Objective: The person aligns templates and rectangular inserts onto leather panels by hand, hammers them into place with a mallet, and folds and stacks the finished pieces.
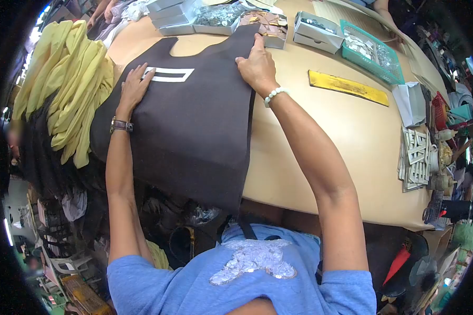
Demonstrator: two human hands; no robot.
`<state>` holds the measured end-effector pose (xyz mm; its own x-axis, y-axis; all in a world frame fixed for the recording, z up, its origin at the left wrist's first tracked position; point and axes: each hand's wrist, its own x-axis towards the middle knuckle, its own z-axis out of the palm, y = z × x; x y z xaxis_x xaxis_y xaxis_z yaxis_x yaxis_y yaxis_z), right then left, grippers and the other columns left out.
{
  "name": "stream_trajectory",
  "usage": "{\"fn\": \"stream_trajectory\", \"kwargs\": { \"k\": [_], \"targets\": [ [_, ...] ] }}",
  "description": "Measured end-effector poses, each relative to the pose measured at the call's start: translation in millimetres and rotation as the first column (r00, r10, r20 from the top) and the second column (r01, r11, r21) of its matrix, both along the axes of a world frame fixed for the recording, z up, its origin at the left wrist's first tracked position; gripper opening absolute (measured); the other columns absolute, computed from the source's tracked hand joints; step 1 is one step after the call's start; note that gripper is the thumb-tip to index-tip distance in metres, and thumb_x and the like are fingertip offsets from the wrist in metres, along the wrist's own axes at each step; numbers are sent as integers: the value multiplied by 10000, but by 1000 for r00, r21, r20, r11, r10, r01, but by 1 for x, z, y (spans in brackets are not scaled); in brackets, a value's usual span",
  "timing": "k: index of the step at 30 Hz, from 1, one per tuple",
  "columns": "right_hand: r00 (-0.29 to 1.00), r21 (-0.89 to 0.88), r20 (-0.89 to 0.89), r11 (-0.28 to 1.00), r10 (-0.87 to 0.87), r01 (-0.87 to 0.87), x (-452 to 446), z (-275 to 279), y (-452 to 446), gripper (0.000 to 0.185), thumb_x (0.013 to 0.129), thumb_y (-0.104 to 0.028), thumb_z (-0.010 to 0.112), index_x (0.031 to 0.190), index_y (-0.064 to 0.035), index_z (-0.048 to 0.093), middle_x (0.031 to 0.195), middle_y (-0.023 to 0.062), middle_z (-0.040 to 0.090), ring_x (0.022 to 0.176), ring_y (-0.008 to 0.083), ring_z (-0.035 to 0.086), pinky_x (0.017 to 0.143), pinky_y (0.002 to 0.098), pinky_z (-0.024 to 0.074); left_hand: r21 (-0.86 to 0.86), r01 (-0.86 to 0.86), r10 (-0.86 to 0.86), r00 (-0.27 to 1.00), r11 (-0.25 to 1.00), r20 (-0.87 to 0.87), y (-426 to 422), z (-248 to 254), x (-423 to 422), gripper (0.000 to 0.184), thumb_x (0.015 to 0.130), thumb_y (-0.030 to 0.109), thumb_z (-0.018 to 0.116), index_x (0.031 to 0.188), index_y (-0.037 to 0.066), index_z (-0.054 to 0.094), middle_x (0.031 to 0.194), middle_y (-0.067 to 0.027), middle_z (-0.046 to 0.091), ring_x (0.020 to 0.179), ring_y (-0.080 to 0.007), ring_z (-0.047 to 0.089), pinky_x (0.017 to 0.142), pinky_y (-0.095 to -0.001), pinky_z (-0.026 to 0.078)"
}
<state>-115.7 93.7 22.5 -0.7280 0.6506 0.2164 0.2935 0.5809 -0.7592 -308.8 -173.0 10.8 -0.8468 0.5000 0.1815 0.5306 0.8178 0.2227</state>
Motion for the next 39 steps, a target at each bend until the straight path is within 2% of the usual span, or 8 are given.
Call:
{"fn": "stream_trajectory", "kwargs": {
  "k": [8,14,20,23,25,30,33,39],
  "targets": [
    [999,4,43,1000,-28,28,-2,-2,0,743,747,-200,680,1346,15,296,1031,244,617,979,367,604,868,403,469,-90,155,-174,949,984,-264,42,23,39,643,899,534,396,1369,95,374,1427,-133,355,1332,-332,287,1036,-609,214],
    [950,-301,-301,953,-83,-12,27,-15,13,478,786,-187,656,1177,14,470,932,189,638,818,277,634,738,358,494,-97,285,-298,938,954,-174,69,-9,72,501,934,442,368,1326,144,457,1418,-120,373,1326,-331,303,1040,-598,206],
    [967,155,-168,973,194,-168,91,-12,-9,86,794,-84,588,821,-3,599,825,104,611,737,255,610,665,350,487,-4,283,-281,952,959,-121,69,-8,77,579,902,503,403,1304,95,483,1379,-155,419,1310,-342,316,1049,-597,179],
    [900,670,-84,693,429,-268,84,-8,-18,68,700,-36,596,765,-19,596,833,101,581,799,259,593,701,359,483,-45,315,-319,935,948,-157,66,-17,69,582,897,506,410,1300,94,488,1375,-158,423,1308,-344,318,1047,-597,182],
    [856,721,65,569,514,-396,68,-12,-25,179,709,-51,550,871,-18,618,1001,123,586,1007,271,547,907,362,423,-18,308,-307,940,951,-148,67,-13,73,591,893,513,415,1300,90,487,1370,-158,427,1306,-341,323,1045,-598,185],
    [709,757,137,388,692,-525,42,-24,-44,433,814,-141,486,1217,17,501,1308,174,476,1244,294,421,1050,407,299,3,290,-286,946,957,-156,68,-8,78,619,867,552,442,1294,106,498,1356,-156,442,1287,-340,349,1034,-609,198],
    [771,705,203,456,604,-543,42,-28,-46,430,821,-134,479,1237,-29,504,1338,166,442,1239,294,418,1012,438,344,-26,306,-306,936,952,-171,68,-7,79,645,841,581,468,1293,123,504,1351,-153,448,1285,-339,352,1030,-611,207],
    [874,705,341,521,346,-481,69,-8,0,258,789,-70,521,1045,-60,550,1065,114,531,1095,282,500,788,422,481,-34,282,-284,943,959,-173,70,-3,83,704,786,628,518,1292,139,511,1343,-140,461,1281,-328,363,1025,-610,220]
  ]
}}
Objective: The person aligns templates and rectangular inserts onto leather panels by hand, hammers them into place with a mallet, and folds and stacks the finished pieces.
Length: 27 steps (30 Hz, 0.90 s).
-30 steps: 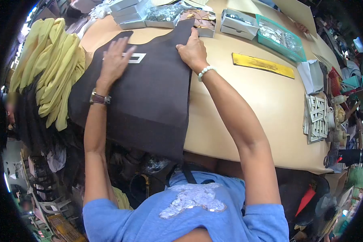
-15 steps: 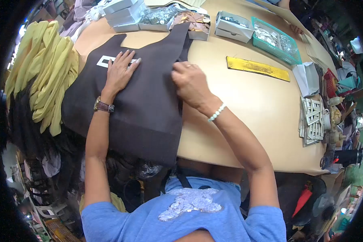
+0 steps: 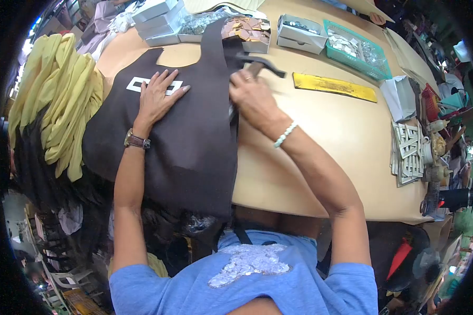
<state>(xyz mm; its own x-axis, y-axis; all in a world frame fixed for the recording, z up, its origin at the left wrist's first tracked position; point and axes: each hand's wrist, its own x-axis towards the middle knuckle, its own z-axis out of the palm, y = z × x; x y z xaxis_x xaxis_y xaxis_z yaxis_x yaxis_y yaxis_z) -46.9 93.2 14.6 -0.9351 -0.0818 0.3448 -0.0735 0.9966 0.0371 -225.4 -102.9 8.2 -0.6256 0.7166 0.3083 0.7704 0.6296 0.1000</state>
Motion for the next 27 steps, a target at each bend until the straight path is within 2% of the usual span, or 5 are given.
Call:
{"fn": "stream_trajectory", "kwargs": {
  "k": [6,11,16,22,27],
  "targets": [
    [913,-98,-386,990,-127,97,17,34,17,221,714,15,566,916,-70,536,968,96,519,1052,297,510,835,397,467,-66,-38,41,998,997,43,2,7,4,674,789,601,537,1307,172,502,1371,-142,440,1310,-330,332,1058,-563,193],
    [821,-117,-567,979,71,-166,5,55,-45,147,728,-88,573,872,-69,551,989,115,542,1075,292,506,855,419,450,-26,-3,3,1000,1000,9,0,-1,-1,676,789,602,540,1296,155,507,1345,-137,462,1292,-324,353,1032,-605,204],
    [868,-102,-441,948,229,-302,0,35,-102,137,768,-153,554,871,-63,542,976,132,534,1111,301,480,848,478,445,-70,59,-58,998,996,24,-5,-7,-13,611,834,543,513,1306,156,490,1364,-137,442,1303,-333,334,1036,-609,186],
    [963,-284,-266,950,53,-131,-17,-11,-87,144,811,-92,513,948,-49,505,1053,150,473,1207,342,414,938,501,407,-15,34,-32,995,999,94,-4,-9,-11,488,933,438,343,1313,167,485,1385,-112,428,1319,-326,315,1052,-597,158],
    [973,-329,-231,942,-13,-65,-2,-21,-79,410,829,-70,490,1238,-78,469,1339,187,373,1278,372,343,1029,548,289,-1,3,-3,997,1000,76,-4,-13,-16,469,927,416,375,1313,174,488,1378,-105,439,1322,-313,319,1056,-590,160]
  ]
}}
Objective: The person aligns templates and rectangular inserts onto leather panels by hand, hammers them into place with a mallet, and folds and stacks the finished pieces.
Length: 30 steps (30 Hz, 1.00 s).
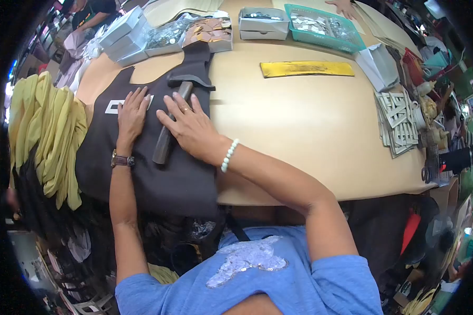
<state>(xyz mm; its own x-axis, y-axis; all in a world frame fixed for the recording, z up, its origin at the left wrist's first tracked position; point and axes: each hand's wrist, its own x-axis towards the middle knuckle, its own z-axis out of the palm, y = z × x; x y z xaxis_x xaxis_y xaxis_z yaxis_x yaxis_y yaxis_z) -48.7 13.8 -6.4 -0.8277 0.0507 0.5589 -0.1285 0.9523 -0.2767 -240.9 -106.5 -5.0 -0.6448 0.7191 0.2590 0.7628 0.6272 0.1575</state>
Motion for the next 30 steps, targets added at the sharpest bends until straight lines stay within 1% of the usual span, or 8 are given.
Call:
{"fn": "stream_trajectory", "kwargs": {
  "k": [11,12,15,18,23,26,27,30],
  "targets": [
    [786,83,432,888,-442,453,229,0,22,518,843,-248,557,1303,-45,435,1390,220,351,1297,392,312,1014,580,258,-245,197,-176,979,949,103,36,35,-46,421,929,390,370,1174,109,566,1285,-137,512,1220,-297,445,922,-630,343],
    [747,98,408,839,-524,535,249,-3,27,522,835,-265,576,1289,-40,452,1394,220,346,1297,390,312,1025,567,249,-77,206,-212,974,976,-82,54,44,-24,422,925,382,380,1144,86,586,1191,-156,565,1123,-312,513,939,-541,377],
    [636,17,346,682,-690,731,300,-2,37,493,825,-223,607,1260,-25,486,1393,219,348,1290,385,324,1050,523,238,-18,425,-418,897,905,144,108,62,17,370,917,291,384,1088,37,593,1071,-178,598,1026,-344,553,909,-435,427],
    [515,-103,283,509,-809,855,346,-14,38,459,838,-163,599,1255,-10,486,1383,209,363,1284,385,334,1056,509,240,-517,420,-356,907,746,224,150,60,34,409,919,298,395,1105,-11,588,1214,-178,555,1130,-298,504,960,-354,375],
    [314,-79,196,305,-929,949,399,-33,28,424,878,-153,557,1256,17,465,1347,220,391,1249,380,370,1030,488,274,-681,417,-443,884,602,150,176,28,-27,364,942,195,339,1161,-8,546,1207,-157,554,1168,-303,470,993,-368,359],
    [187,-39,191,183,-964,982,434,-52,37,438,874,-171,559,1253,23,454,1327,220,403,1233,377,375,1015,483,289,-324,255,-175,950,911,257,163,40,-10,531,942,370,380,1294,-21,451,1342,-220,442,1254,-336,405,1058,-367,295],
    [151,-8,203,152,-967,988,445,-60,41,444,871,-180,559,1250,24,451,1321,217,405,1228,376,375,1011,481,292,-119,459,-466,884,880,-39,157,23,-15,332,941,210,369,1071,-14,576,1214,-272,496,1102,-412,468,933,-415,392],
    [-11,46,256,0,-967,999,477,-87,53,453,864,-211,558,1242,18,459,1330,209,393,1236,377,364,1005,504,295,-222,502,-524,850,836,-50,148,26,-9,407,940,242,428,1278,17,460,1374,-217,385,1284,-359,342,1038,-376,308]
  ]
}}
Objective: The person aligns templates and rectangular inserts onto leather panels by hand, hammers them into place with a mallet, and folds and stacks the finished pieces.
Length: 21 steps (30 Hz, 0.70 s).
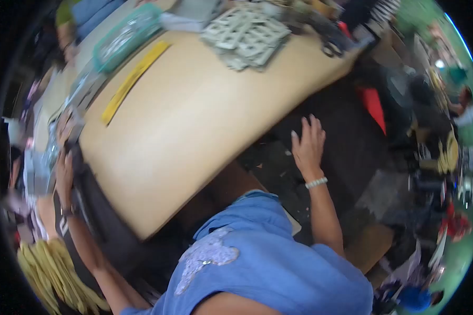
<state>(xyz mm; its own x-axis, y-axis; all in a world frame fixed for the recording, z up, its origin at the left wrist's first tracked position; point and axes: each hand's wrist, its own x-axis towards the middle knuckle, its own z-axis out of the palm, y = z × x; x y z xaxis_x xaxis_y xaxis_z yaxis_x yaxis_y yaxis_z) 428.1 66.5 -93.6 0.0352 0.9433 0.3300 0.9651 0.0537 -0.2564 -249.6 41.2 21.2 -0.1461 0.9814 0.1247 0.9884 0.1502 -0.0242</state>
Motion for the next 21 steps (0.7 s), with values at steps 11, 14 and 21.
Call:
{"fn": "stream_trajectory", "kwargs": {
  "k": [11,14,21],
  "targets": [
    [990,-111,40,984,-136,140,37,-59,53,641,857,-430,548,1359,-63,392,1425,192,327,1312,375,297,1023,576,261,22,24,-27,991,999,133,-55,49,180,490,914,227,504,1356,45,400,1441,-169,318,1340,-330,274,1091,-421,218],
    [990,-40,39,989,-139,141,37,-67,53,526,886,-356,533,1342,-113,435,1418,173,351,1303,373,319,1025,575,263,35,61,-66,988,997,142,-66,51,205,487,906,209,504,1353,43,406,1439,-166,324,1336,-335,280,1092,-429,217],
    [978,74,-83,978,-189,195,39,-77,56,334,889,-252,542,1201,-141,585,1296,96,521,1242,312,431,1023,530,281,99,13,-48,933,995,357,-72,38,276,473,884,136,550,1323,1,433,1401,-197,372,1318,-336,318,1064,-418,263]
  ]
}}
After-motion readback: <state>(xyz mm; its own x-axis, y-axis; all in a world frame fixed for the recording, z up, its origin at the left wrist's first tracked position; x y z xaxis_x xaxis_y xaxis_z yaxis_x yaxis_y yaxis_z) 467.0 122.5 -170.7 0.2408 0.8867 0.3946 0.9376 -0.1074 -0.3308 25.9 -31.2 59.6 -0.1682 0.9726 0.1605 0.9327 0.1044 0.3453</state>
